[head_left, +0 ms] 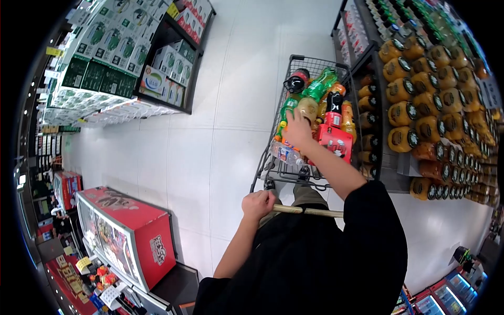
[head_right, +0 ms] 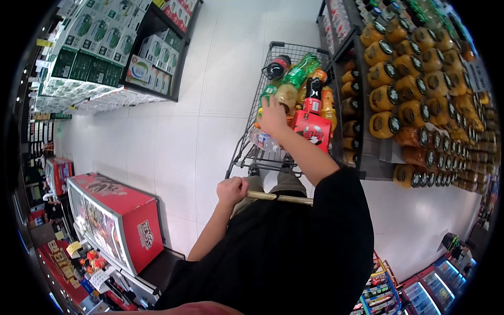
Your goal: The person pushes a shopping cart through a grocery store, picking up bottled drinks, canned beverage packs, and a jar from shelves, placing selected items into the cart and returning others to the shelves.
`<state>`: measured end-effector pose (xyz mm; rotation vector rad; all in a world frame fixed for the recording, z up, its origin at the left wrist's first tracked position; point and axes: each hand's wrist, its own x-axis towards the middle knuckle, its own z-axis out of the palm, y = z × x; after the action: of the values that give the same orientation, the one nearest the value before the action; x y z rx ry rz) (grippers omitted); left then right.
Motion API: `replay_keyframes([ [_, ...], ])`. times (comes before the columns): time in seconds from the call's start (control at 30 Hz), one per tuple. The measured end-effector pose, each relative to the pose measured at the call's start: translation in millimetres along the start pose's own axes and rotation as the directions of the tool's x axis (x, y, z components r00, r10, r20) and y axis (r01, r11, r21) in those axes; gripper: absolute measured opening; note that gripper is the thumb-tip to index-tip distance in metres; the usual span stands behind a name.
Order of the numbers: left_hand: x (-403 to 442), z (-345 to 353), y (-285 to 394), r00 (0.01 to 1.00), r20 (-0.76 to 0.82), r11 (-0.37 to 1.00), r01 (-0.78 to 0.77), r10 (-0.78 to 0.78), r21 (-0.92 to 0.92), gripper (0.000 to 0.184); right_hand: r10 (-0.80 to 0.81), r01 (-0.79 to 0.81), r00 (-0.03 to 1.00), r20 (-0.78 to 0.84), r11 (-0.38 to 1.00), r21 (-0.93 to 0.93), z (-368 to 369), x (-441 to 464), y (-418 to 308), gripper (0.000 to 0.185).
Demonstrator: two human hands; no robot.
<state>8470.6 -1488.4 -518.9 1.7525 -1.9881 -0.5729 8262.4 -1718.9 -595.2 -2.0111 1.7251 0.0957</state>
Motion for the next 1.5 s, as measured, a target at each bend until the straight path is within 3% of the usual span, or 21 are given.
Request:
replay_keyframes([
  [0.1,3.8,-6.5,-13.0,0.999,0.039,1.000,-0.002,0.001,0.022,0.031,-0.075,0.155,0.957,-0.282,0.949,0.276,-34.0,-69.4,-7.8,0.048],
  [0.17,7.6,-9.8,-22.0,0.996,0.089,0.999,-0.016,0.014,0.029,0.031,0.003,0.144,0.912,-0.410,0.933,0.328,-47.1,-121.0,8.6,0.032],
  [0.23,13.8,-12.3,-34.8,0.984,0.180,1.000,-0.020,0.016,0.022,0.031,0.165,0.000,0.845,-0.508,0.951,0.308,-70.1,-184.0,17.7,0.020],
  [0.3,21.6,-15.5,-45.4,0.957,0.286,0.999,-0.040,0.044,-0.020,0.031,0.499,-0.215,0.658,-0.564,0.842,0.495,-73.8,-242.7,27.0,0.013],
  [0.33,24.3,-17.0,-49.1,0.937,0.344,0.998,-0.046,0.057,-0.040,0.033,0.525,-0.298,0.595,-0.608,0.847,0.440,-72.6,-271.0,35.9,0.013],
  [0.4,35.3,-24.9,-49.1,0.863,0.504,0.999,-0.033,0.025,0.007,0.038,0.727,-0.594,0.521,-0.447,0.685,0.421,-53.4,-320.5,50.6,0.017],
  [0.47,42.1,-28.3,-48.1,0.810,0.586,0.997,-0.061,0.018,0.054,0.039,0.567,-0.608,0.746,-0.350,0.794,-0.012,-14.7,-358.7,70.7,0.030],
  [0.53,45.3,-23.2,-53.7,0.768,0.640,0.995,-0.088,0.034,0.053,0.045,0.635,-0.681,0.723,-0.272,0.723,-0.120,-7.3,-359.7,49.5,0.052],
  [0.57,46.7,-26.9,-52.7,0.721,0.690,0.987,-0.148,0.061,0.067,0.045,0.680,-0.736,0.667,-0.304,0.665,-0.126,5.8,-354.1,55.4,0.062],
  [0.63,48.9,-31.0,-56.4,0.646,0.744,0.936,-0.341,0.171,0.081,0.041,0.726,-0.762,0.647,-0.232,0.627,-0.160,4.2,-344.9,53.8,0.060],
  [0.67,46.4,-26.0,-65.1,0.609,0.752,0.884,-0.461,0.251,0.078,0.038,0.684,-0.713,0.701,-0.200,0.677,-0.184,-7.6,-347.5,41.1,0.059],
  [0.7,41.7,-25.5,-70.9,0.562,0.763,0.820,-0.567,0.320,0.073,0.034,0.722,-0.726,0.685,-0.099,0.666,-0.169,-15.8,-345.8,34.6,0.058],
  [0.73,40.0,-28.7,-71.1,0.531,0.777,0.785,-0.614,0.337,0.079,0.028,0.711,-0.716,0.696,-0.103,0.676,-0.175,-12.3,-348.1,32.8,0.057],
  [0.9,25.7,-26.9,-90.3,0.592,0.760,0.819,-0.556,0.268,0.144,0.039,0.647,-0.649,0.758,-0.088,0.732,-0.208,13.0,-356.2,24.2,0.056],
  [1.0,18.4,-42.0,-104.2,0.580,0.787,0.833,-0.528,0.211,0.166,0.038,0.700,-0.701,0.710,-0.077,0.693,-0.168,16.3,-366.6,-20.2,0.054],
  [1.13,-0.2,-65.3,-135.0,0.588,0.764,0.770,-0.606,0.264,0.201,0.039,0.665,-0.667,0.743,-0.068,0.731,-0.145,42.1,-385.6,-61.2,0.060],
  [1.33,-30.9,-86.7,-191.1,0.625,0.738,0.767,-0.595,0.253,0.241,0.048,0.762,-0.761,0.647,0.031,0.648,-0.034,65.4,-420.1,-142.7,0.062],
  [1.5,-61.9,-114.9,-221.6,0.591,0.759,0.740,-0.633,0.273,0.228,0.049,0.797,-0.797,0.604,-0.005,0.604,0.028,92.5,-460.2,-211.4,0.065],
])
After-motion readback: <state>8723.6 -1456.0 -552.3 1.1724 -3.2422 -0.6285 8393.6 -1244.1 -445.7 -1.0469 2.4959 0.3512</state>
